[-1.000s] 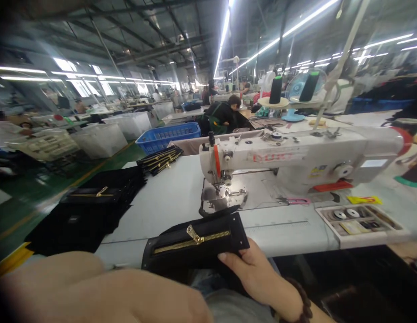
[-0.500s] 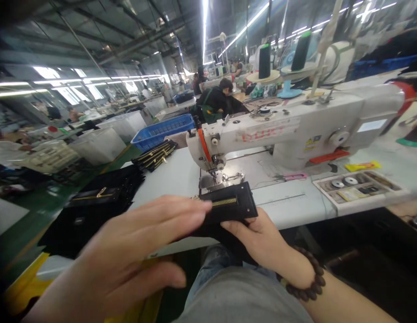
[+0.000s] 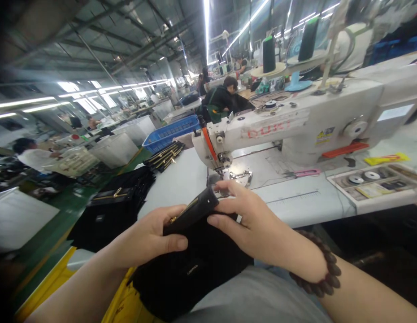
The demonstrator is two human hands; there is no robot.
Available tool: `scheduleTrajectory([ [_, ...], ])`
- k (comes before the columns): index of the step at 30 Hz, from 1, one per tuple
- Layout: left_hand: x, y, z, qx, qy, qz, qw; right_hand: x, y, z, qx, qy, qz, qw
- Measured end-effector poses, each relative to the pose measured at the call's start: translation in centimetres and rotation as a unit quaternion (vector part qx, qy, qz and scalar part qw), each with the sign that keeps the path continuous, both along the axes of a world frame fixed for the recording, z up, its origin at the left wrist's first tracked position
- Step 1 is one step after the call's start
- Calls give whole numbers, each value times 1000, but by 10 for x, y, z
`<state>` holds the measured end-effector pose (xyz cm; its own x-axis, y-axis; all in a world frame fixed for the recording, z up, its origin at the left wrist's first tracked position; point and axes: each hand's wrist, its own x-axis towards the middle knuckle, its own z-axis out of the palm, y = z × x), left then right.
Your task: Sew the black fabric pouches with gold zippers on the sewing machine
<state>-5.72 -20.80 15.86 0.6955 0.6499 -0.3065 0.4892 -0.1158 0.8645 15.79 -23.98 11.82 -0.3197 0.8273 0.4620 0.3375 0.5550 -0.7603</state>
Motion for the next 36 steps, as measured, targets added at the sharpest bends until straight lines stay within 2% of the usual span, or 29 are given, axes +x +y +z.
scheduleTrajectory([
  [3,1,5,4,23,17,-29,999,-5,5,7,-68,20,67,995],
  [7,8,14,7,138,-32,-11,990,-13,14,12,-55,19,57,997],
  [9,10,20,6,161,-52,6,986,-14,18,13,-55,-6,47,997],
  [11,9,25,5,149,-57,52,986,-12,22,13,-66,-33,46,996],
  [14,5,30,4,78,-69,112,988,-7,26,12,-95,-54,62,992],
  [19,2,37,0,-11,-110,120,987,-7,32,8,-105,-45,59,992],
  [27,4,42,-20,-103,-170,197,960,-10,34,-1,-103,-92,43,989],
  [31,5,42,-24,-109,-176,202,957,-11,36,-5,-108,-94,40,989],
  [36,6,45,-30,-46,-158,196,967,-16,41,-10,-86,-107,24,990],
])
